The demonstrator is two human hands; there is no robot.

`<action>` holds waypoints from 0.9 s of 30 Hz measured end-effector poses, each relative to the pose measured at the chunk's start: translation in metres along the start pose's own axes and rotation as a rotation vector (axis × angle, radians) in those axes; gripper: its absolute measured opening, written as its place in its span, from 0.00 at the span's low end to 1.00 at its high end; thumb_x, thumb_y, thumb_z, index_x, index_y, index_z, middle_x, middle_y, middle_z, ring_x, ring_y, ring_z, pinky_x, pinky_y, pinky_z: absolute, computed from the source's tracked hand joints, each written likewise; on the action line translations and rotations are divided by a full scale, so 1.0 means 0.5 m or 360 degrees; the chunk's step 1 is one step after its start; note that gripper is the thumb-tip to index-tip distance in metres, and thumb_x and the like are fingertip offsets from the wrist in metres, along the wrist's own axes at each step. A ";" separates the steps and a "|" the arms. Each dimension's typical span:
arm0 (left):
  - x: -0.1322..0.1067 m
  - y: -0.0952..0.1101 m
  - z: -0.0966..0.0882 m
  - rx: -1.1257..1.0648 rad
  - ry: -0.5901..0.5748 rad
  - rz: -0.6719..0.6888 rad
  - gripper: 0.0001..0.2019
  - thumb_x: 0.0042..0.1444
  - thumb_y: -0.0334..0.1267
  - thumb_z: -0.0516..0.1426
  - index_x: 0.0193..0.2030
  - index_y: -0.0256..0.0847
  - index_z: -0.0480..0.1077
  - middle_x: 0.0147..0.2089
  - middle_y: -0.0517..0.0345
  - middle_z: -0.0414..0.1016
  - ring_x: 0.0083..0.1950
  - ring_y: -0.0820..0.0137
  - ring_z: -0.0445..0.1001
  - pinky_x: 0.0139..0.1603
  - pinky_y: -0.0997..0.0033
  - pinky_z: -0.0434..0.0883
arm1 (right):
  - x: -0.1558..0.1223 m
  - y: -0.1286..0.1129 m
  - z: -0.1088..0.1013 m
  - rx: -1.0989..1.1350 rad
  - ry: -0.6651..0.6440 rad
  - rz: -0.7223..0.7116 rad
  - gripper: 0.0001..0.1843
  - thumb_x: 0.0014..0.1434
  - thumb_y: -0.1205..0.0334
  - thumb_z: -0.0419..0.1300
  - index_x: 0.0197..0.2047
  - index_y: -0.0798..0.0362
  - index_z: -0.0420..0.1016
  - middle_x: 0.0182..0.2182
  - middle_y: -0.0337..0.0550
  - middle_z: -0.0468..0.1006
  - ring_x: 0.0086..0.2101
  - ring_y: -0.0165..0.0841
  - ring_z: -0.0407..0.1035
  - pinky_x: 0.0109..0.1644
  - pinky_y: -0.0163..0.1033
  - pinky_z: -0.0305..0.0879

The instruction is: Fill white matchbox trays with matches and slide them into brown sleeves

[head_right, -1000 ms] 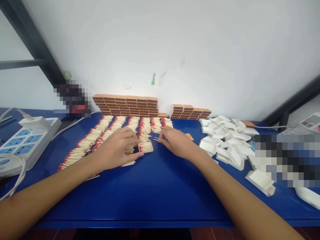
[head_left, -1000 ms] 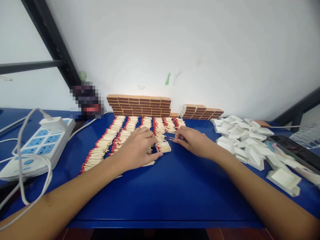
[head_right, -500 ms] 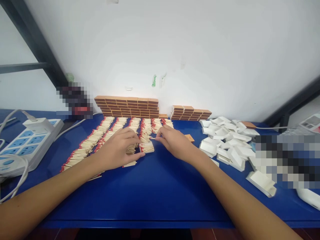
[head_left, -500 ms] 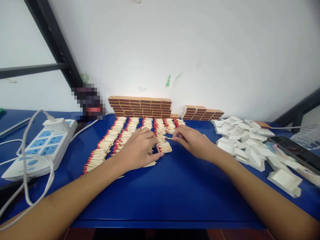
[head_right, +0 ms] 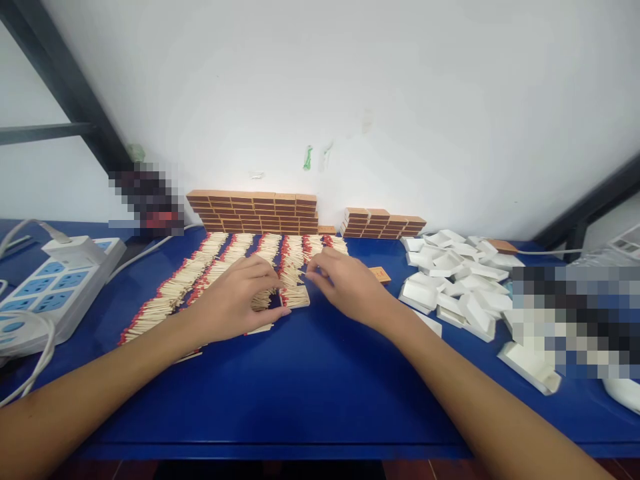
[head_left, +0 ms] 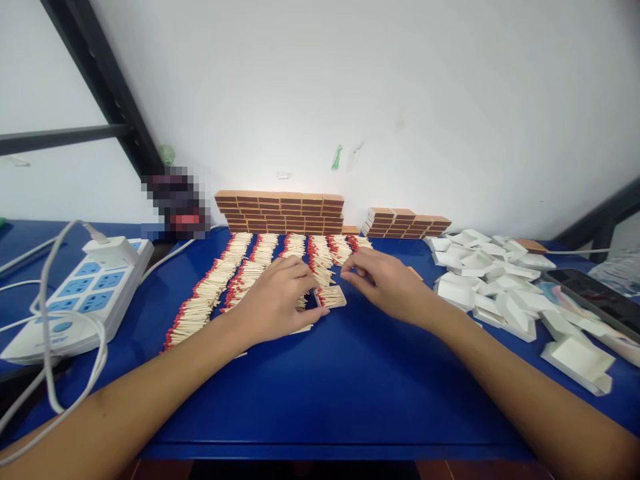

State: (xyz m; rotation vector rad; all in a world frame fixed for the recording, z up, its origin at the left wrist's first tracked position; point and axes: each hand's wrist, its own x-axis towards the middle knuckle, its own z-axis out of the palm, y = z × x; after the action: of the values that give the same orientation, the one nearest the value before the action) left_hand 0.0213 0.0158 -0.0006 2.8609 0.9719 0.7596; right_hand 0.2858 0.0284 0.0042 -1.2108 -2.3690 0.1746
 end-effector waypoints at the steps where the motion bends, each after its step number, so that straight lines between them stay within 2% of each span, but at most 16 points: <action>1: 0.000 0.000 0.001 -0.0006 0.0003 0.0006 0.13 0.65 0.49 0.67 0.45 0.41 0.80 0.43 0.50 0.80 0.51 0.56 0.77 0.55 0.52 0.73 | 0.002 0.013 -0.002 -0.0032 0.0032 0.0046 0.07 0.73 0.60 0.57 0.43 0.49 0.76 0.37 0.45 0.76 0.36 0.38 0.70 0.40 0.42 0.63; 7: 0.000 0.006 0.002 -0.0039 0.0011 0.0020 0.13 0.65 0.48 0.67 0.45 0.40 0.80 0.43 0.50 0.80 0.51 0.56 0.76 0.56 0.51 0.73 | 0.013 0.073 0.014 -0.0067 0.0000 0.0173 0.07 0.70 0.60 0.60 0.44 0.51 0.79 0.38 0.46 0.75 0.35 0.38 0.70 0.41 0.42 0.64; 14: 0.001 0.006 -0.002 -0.0056 -0.0015 0.0028 0.13 0.65 0.48 0.66 0.45 0.40 0.80 0.43 0.50 0.80 0.51 0.56 0.76 0.56 0.51 0.73 | 0.019 0.064 0.024 -0.0054 -0.0019 0.0167 0.06 0.68 0.63 0.60 0.39 0.51 0.77 0.37 0.45 0.75 0.35 0.37 0.69 0.40 0.41 0.63; 21: -0.001 0.005 -0.001 -0.0042 -0.0001 0.0028 0.13 0.64 0.47 0.67 0.44 0.39 0.80 0.41 0.51 0.79 0.50 0.56 0.76 0.55 0.52 0.73 | 0.012 0.072 0.005 -0.0064 -0.0036 0.0194 0.06 0.68 0.62 0.59 0.39 0.51 0.75 0.37 0.46 0.75 0.35 0.36 0.68 0.40 0.41 0.62; 27: 0.001 0.003 -0.001 -0.0041 -0.0007 0.0025 0.13 0.64 0.48 0.67 0.44 0.39 0.80 0.42 0.51 0.80 0.50 0.56 0.76 0.56 0.52 0.73 | 0.006 0.066 -0.016 -0.0049 -0.0214 0.0132 0.09 0.69 0.58 0.58 0.38 0.51 0.76 0.34 0.44 0.75 0.34 0.36 0.67 0.38 0.40 0.60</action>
State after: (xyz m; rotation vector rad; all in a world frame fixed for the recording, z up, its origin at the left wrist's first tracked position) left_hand 0.0223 0.0147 0.0001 2.8502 0.9331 0.7610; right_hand 0.3123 0.0498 0.0018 -1.3519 -2.4449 0.2544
